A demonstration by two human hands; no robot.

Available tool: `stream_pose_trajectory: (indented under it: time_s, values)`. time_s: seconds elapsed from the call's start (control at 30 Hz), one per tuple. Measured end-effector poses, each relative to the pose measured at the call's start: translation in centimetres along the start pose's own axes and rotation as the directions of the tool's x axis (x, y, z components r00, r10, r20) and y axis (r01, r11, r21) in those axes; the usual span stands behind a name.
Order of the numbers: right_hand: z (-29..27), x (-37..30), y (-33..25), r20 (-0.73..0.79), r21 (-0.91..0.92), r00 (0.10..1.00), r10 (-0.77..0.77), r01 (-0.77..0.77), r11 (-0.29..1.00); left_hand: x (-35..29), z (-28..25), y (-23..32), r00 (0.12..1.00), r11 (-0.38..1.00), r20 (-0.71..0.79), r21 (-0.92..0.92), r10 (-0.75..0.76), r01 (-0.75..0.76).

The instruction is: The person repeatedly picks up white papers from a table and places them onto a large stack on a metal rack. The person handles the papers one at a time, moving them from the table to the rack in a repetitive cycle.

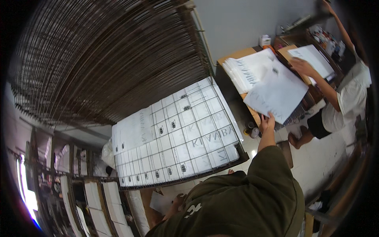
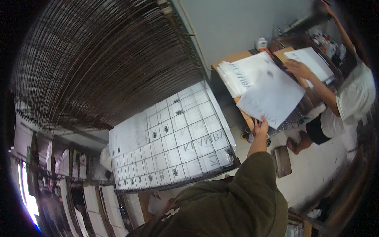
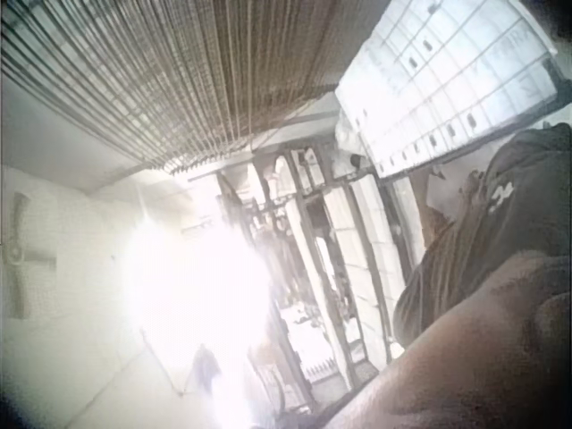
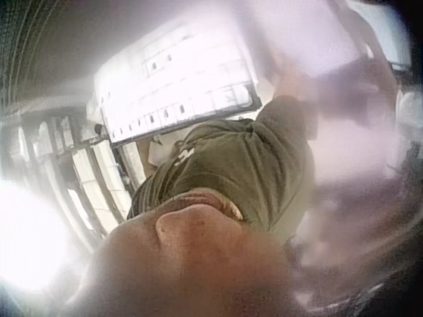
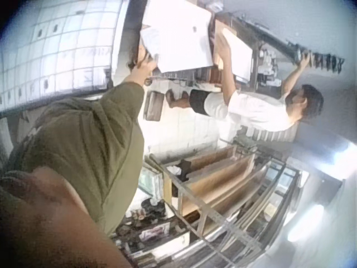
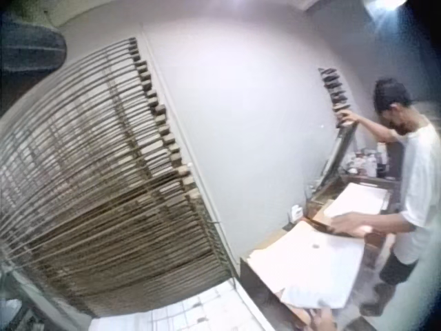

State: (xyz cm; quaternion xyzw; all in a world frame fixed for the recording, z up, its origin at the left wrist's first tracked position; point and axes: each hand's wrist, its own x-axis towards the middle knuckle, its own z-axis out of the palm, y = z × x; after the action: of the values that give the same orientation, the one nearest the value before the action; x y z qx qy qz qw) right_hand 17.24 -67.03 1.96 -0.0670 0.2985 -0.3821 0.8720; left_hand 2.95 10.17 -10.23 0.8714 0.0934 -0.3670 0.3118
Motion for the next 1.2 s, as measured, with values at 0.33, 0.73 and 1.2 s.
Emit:
stream_pose_trajectory:
  time_s: [0.33,0.73,1.2]
  values:
    - [6.4,-4.9,0.9,-0.41,-0.546,0.722,-0.558,0.296,0.784,-4.9,1.4,11.4,0.99,0.998,-0.137,-0.054,-0.023,0.015]
    - [24.0,-13.1,-0.5,0.75,-0.45,0.317,-0.581,0.888,-0.097,-7.8,0.4,6.9,0.944,0.962,-0.278,-0.251,-0.18,0.11]
    - [34.6,-46.4,18.7,0.432,-0.332,0.023,0.902,0.934,0.135,-20.1,-29.7,36.4,-0.116,0.337,-0.754,0.419,0.647,-0.843]
